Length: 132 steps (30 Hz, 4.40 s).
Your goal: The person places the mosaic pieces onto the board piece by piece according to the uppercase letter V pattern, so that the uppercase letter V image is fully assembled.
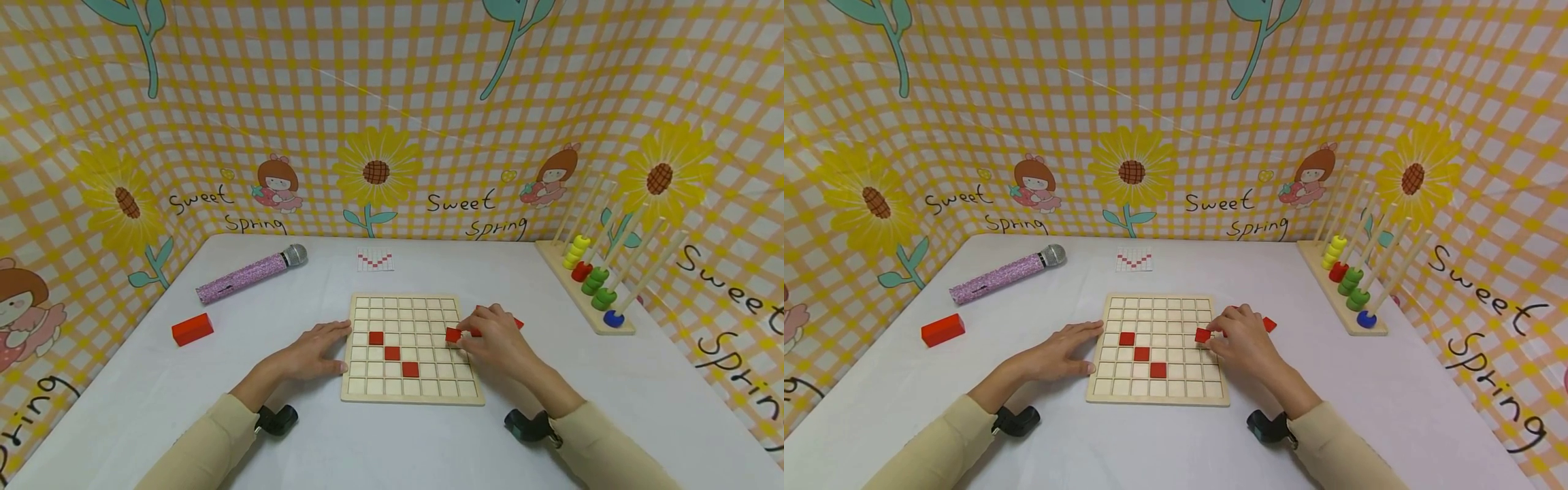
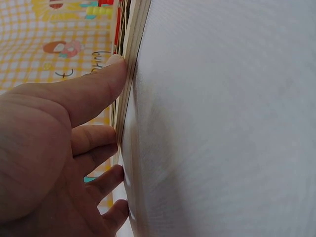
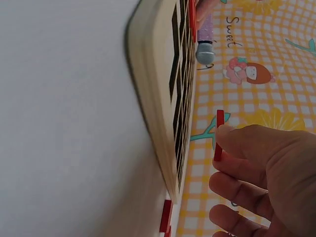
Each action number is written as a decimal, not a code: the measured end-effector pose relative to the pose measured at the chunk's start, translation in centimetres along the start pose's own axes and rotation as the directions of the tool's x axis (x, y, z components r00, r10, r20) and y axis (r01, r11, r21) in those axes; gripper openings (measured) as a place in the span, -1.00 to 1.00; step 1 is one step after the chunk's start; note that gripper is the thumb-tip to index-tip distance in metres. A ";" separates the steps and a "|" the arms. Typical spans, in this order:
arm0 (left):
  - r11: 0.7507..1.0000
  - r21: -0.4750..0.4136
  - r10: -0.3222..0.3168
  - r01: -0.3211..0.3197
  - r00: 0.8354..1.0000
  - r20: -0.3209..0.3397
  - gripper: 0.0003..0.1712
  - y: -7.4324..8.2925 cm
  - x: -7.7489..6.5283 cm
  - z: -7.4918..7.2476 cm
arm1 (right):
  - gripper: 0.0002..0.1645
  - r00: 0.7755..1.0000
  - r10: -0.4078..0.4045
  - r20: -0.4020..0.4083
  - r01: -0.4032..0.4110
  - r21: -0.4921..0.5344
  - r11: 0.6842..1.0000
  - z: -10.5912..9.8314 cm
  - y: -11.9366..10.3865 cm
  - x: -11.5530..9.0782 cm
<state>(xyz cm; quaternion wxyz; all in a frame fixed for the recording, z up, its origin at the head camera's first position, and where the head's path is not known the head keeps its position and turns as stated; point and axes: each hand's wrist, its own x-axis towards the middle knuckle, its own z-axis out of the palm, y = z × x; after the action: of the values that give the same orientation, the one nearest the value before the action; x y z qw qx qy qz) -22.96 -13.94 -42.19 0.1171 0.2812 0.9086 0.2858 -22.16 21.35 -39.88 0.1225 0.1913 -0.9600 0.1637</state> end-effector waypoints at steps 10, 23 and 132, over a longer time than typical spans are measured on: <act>1.000 0.005 0.003 -0.003 1.000 -0.002 -0.16 -0.1 0.0 0.1 | -0.78 0.997 -0.077 -0.016 0.078 0.003 0.997 0.8 -2.1 1.5; 1.000 0.001 -0.001 0.001 1.000 -0.002 -0.17 -0.1 0.0 0.0 | -0.75 0.990 -0.141 -0.007 0.141 0.023 0.990 2.1 -5.0 3.5; 1.000 0.008 -0.008 0.008 1.000 -0.003 -0.17 0.0 0.0 0.0 | -0.66 0.993 -0.090 0.083 0.084 0.077 0.994 1.5 -5.0 5.0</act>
<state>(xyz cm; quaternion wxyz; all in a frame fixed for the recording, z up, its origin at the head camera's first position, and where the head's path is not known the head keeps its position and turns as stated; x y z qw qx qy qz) -22.94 -13.96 -42.14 0.1157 0.2779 0.9109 0.2821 -24.86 14.85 -38.39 0.0810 0.2441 -0.9485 0.1848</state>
